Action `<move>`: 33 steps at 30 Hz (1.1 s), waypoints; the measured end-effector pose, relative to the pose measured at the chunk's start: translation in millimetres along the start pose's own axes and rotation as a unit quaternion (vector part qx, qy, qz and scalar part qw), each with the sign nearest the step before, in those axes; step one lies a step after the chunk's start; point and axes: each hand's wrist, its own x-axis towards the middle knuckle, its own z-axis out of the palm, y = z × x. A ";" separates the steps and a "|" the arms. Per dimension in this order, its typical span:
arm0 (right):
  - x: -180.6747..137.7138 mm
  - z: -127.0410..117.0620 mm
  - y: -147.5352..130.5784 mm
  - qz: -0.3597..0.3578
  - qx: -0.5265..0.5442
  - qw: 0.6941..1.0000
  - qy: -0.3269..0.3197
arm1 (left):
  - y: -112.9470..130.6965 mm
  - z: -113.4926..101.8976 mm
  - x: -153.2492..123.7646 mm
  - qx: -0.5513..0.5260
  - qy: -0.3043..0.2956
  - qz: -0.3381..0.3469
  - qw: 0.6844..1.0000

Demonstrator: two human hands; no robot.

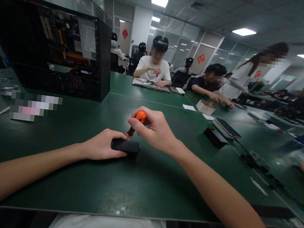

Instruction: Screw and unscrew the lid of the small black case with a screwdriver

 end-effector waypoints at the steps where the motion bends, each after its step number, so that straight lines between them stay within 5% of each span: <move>1: 0.1 -0.2 -0.2 0.003 0.001 1.000 0.000 | -0.2 0.2 0.5 -0.002 0.001 -0.002 1.000; 14: 2.8 0.6 -3.6 0.035 -0.026 0.999 -0.019 | -3.5 1.2 1.3 0.022 0.003 -0.002 1.000; 24: 30.4 -32.0 -56.2 0.020 -0.284 0.931 -0.228 | -2.5 2.2 1.3 0.017 0.011 0.001 1.000; 29: 33.4 -21.7 -66.2 -0.052 -0.203 0.932 -0.296 | -2.9 0.4 1.1 0.001 -0.002 0.007 1.000; 33: 27.8 -17.7 -64.6 -0.050 -0.219 0.940 -0.258 | -1.2 -1.7 0.7 -0.006 -0.013 0.020 1.000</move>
